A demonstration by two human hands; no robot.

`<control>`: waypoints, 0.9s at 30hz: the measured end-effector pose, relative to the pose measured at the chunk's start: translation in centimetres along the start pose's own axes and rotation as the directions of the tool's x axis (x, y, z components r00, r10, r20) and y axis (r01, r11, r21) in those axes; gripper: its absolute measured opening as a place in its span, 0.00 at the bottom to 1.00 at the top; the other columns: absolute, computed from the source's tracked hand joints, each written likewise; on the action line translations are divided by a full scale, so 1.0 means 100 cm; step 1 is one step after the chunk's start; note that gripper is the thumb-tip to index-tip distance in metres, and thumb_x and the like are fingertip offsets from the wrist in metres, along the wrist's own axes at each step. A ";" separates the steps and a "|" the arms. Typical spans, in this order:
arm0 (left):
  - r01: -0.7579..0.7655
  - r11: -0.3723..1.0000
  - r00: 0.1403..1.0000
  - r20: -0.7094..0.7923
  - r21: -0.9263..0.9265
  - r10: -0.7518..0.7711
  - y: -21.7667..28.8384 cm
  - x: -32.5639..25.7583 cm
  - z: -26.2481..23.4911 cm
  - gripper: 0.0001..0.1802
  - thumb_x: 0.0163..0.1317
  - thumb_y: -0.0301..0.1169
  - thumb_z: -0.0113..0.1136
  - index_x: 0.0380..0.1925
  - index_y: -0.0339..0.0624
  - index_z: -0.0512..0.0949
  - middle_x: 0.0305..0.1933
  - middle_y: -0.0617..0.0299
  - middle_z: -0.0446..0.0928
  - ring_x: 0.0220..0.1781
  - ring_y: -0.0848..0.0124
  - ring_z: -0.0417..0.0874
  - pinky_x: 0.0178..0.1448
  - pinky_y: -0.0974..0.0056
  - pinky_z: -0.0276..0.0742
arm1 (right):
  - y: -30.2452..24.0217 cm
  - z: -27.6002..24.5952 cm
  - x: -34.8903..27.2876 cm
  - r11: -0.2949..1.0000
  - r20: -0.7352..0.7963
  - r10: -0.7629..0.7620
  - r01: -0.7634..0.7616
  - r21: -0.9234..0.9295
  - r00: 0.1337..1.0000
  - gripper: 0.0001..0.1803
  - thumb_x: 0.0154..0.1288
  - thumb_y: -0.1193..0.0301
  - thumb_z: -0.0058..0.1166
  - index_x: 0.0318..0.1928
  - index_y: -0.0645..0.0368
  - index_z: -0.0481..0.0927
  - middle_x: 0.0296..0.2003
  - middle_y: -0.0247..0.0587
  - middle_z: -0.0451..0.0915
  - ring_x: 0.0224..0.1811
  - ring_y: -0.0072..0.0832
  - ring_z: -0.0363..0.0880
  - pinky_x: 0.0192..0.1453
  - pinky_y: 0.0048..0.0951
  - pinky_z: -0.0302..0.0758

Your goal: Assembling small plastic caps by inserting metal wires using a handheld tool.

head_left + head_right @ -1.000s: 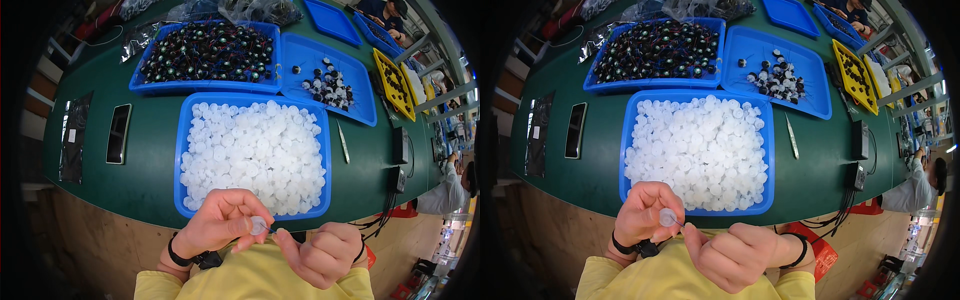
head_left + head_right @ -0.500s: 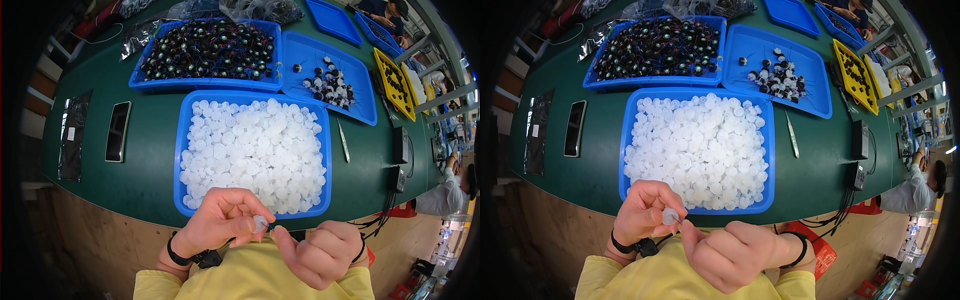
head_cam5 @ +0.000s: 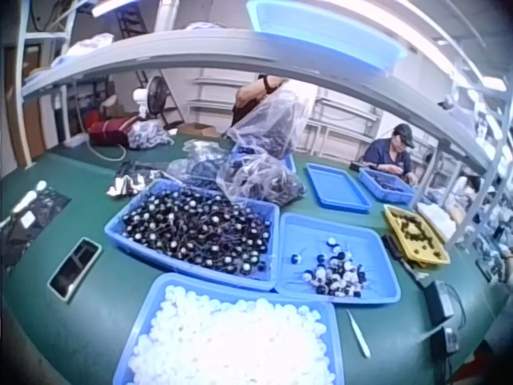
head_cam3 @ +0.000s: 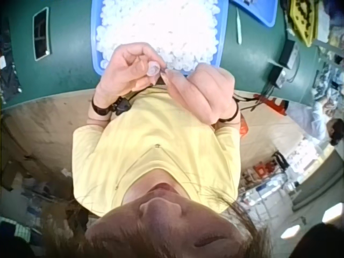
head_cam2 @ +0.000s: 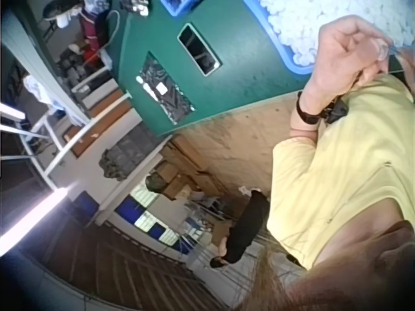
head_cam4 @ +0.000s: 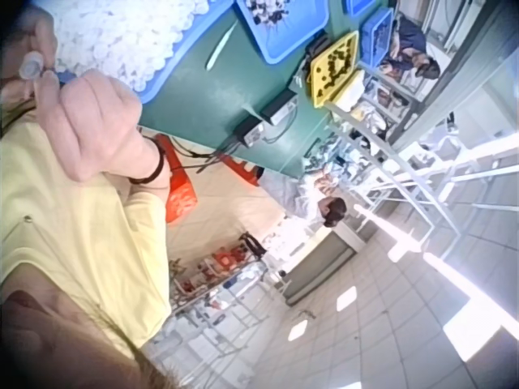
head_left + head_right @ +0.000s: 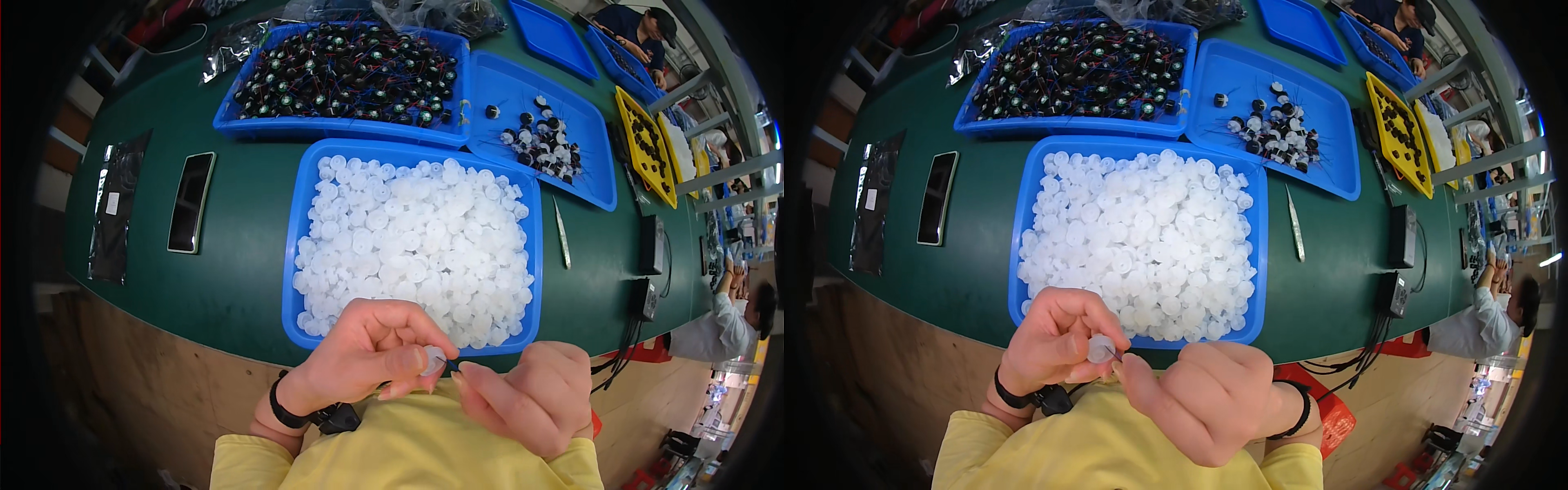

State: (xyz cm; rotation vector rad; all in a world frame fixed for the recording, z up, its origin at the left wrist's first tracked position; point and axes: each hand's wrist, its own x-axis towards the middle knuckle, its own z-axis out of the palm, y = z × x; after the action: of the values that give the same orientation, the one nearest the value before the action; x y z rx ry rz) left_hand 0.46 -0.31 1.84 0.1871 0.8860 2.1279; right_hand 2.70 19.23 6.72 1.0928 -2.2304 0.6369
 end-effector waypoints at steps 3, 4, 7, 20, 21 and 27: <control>0.004 0.998 1.000 -0.029 0.064 -0.003 0.001 0.000 0.001 0.11 0.60 0.27 0.55 0.39 0.30 0.75 0.25 0.58 0.76 0.18 0.83 0.68 0.22 0.78 0.62 | -0.001 0.002 0.001 0.997 0.006 0.073 -0.073 0.037 0.997 0.10 0.38 0.80 0.60 0.27 0.67 0.78 0.14 0.27 0.57 0.12 0.17 0.55 0.11 0.17 0.49; -0.001 0.997 0.999 -0.040 0.083 0.005 0.000 -0.001 0.001 0.11 0.60 0.27 0.55 0.39 0.30 0.75 0.25 0.59 0.76 0.19 0.83 0.68 0.22 0.78 0.62 | -0.001 0.002 0.002 0.994 0.013 0.091 -0.092 0.054 0.996 0.10 0.39 0.80 0.61 0.27 0.66 0.78 0.14 0.27 0.58 0.11 0.17 0.56 0.11 0.17 0.49; -0.071 0.979 0.990 -0.109 0.190 0.093 0.000 0.000 0.007 0.10 0.60 0.27 0.55 0.40 0.31 0.75 0.25 0.59 0.76 0.19 0.84 0.69 0.22 0.78 0.62 | -0.002 0.002 0.005 0.984 0.048 0.162 -0.166 0.070 0.986 0.10 0.40 0.80 0.62 0.27 0.67 0.77 0.14 0.28 0.60 0.11 0.18 0.58 0.11 0.18 0.51; -0.008 0.998 1.000 0.014 -0.060 0.009 0.004 0.001 -0.002 0.13 0.62 0.32 0.54 0.39 0.30 0.74 0.25 0.56 0.76 0.15 0.81 0.67 0.19 0.77 0.61 | -0.002 0.010 -0.001 0.948 0.020 0.263 -0.262 0.178 0.965 0.11 0.39 0.80 0.63 0.28 0.65 0.79 0.13 0.29 0.61 0.10 0.19 0.59 0.11 0.20 0.53; -0.009 0.998 1.000 0.015 -0.062 0.010 0.003 0.001 -0.002 0.14 0.62 0.32 0.54 0.39 0.30 0.74 0.25 0.56 0.76 0.15 0.81 0.67 0.19 0.77 0.61 | -0.002 0.010 -0.001 0.949 0.021 0.266 -0.266 0.168 0.964 0.11 0.39 0.80 0.64 0.28 0.65 0.79 0.13 0.29 0.61 0.10 0.19 0.59 0.11 0.20 0.53; -0.008 0.998 1.000 0.004 -0.067 0.008 0.001 0.000 -0.003 0.14 0.61 0.33 0.55 0.39 0.30 0.74 0.24 0.56 0.76 0.15 0.81 0.67 0.19 0.77 0.61 | -0.002 0.010 -0.002 0.954 0.011 0.255 -0.253 0.160 0.967 0.11 0.39 0.79 0.64 0.28 0.65 0.79 0.13 0.29 0.61 0.10 0.19 0.60 0.11 0.20 0.53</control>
State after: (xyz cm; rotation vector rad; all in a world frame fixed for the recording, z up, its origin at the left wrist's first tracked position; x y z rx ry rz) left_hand 0.25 -0.49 1.74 0.1612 0.8114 2.1602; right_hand 2.63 18.58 5.87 0.8798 -2.3647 0.9423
